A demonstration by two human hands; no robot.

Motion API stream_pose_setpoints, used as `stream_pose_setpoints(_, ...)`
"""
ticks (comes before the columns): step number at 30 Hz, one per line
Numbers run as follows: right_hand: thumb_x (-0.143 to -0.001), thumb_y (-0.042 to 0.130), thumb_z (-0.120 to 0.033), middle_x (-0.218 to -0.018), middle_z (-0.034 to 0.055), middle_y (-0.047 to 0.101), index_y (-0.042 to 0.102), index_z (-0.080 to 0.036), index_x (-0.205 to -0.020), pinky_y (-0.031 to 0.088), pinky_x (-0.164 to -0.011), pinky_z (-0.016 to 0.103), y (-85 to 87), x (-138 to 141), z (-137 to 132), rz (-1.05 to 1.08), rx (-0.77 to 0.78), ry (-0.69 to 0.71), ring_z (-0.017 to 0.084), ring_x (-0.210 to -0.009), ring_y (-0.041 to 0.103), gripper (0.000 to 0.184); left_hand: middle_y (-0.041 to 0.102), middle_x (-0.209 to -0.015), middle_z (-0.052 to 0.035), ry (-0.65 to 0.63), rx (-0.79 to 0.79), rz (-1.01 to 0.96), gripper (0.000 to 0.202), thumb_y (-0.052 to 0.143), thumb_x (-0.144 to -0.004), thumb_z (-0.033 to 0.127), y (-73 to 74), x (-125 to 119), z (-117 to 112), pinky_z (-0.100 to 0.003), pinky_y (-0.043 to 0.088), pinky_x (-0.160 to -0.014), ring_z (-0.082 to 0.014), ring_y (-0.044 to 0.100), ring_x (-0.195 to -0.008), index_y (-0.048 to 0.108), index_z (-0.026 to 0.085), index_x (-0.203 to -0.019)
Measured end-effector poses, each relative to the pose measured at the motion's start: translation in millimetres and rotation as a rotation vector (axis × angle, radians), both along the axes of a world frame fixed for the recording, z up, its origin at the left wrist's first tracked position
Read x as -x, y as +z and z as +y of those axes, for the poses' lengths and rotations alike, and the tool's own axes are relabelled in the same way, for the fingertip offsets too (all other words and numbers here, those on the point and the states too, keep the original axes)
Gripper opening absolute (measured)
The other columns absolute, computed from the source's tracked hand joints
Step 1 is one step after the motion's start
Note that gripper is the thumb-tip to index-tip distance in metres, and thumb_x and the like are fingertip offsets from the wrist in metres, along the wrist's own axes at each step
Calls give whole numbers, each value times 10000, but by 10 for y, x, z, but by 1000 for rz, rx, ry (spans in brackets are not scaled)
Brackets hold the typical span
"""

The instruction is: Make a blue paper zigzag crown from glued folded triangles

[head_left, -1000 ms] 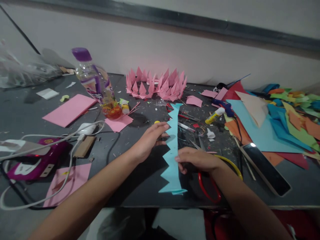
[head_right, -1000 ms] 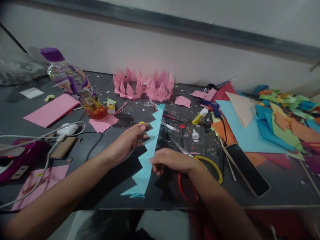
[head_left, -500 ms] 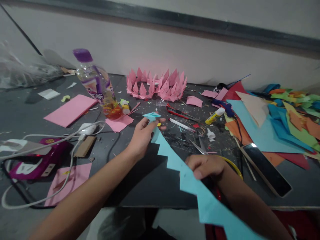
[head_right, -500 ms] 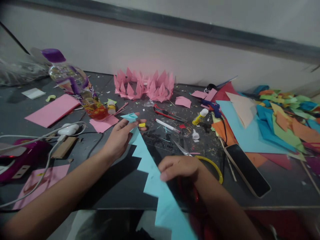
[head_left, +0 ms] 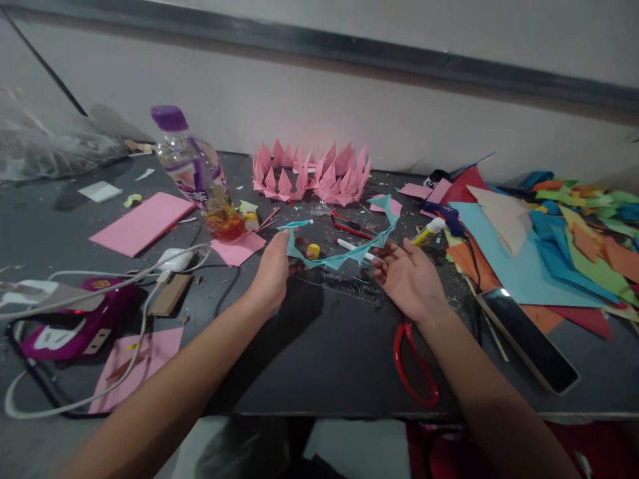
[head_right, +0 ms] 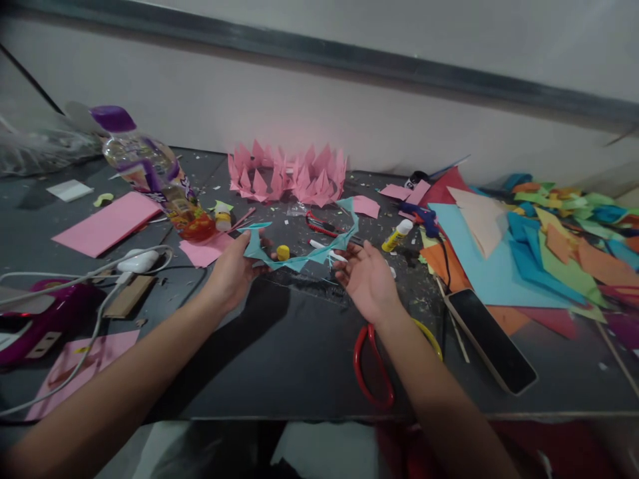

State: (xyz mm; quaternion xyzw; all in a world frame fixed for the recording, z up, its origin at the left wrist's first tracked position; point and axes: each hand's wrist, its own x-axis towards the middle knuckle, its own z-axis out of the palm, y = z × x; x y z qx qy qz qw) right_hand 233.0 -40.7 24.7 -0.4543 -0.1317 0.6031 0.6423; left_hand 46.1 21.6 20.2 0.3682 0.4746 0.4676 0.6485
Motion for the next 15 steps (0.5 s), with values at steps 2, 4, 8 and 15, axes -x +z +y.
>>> stream_pose_setpoints(2, -862, 434, -345, -717, -8, 643, 580, -200, -807, 470, -482, 181, 3, -10, 14, -42, 4, 2, 92, -573, 587, 213, 625, -998, -75, -10, 3, 13, 242, 366, -897, 326, 7, 19, 12, -249, 459, -542, -168, 624, -729, 541, 173, -965)
stream_pose_setpoints(4, -830, 495, -355, -714, -23, 642, 570, -208, -804, 466, -478, 178, 1, -8, 16, -99, -3, 15, 86, -554, 579, 167, 620, -1013, -80, -12, -7, 22, 243, 371, -895, 331, 12, 38, 29, -246, 453, -536, -163, 616, -716, 541, 173, -970)
stream_pose_setpoints(8, -709, 648, -393, -691, -43, 651, 563, -218, -785, 448, -474, 182, -28, -6, 17, -213, 1, 17, 83, -527, 568, 209, 624, -1021, -76, 10, -49, 39, 226, 382, -889, 317, 10, 72, 82, -214, 421, -500, -137, 601, -658, 546, 169, -941)
stream_pose_setpoints(15, -579, 661, -642, -453, -32, 535, 540, -184, -509, 375, -445, 200, -84, -38, 6, -415, -25, 171, 73, -421, 460, 479, 668, -817, -53, -54, -20, 115, 282, 429, -853, 361, 13, 171, 206, -211, 402, -463, -88, 486, -454, 613, 154, -907)
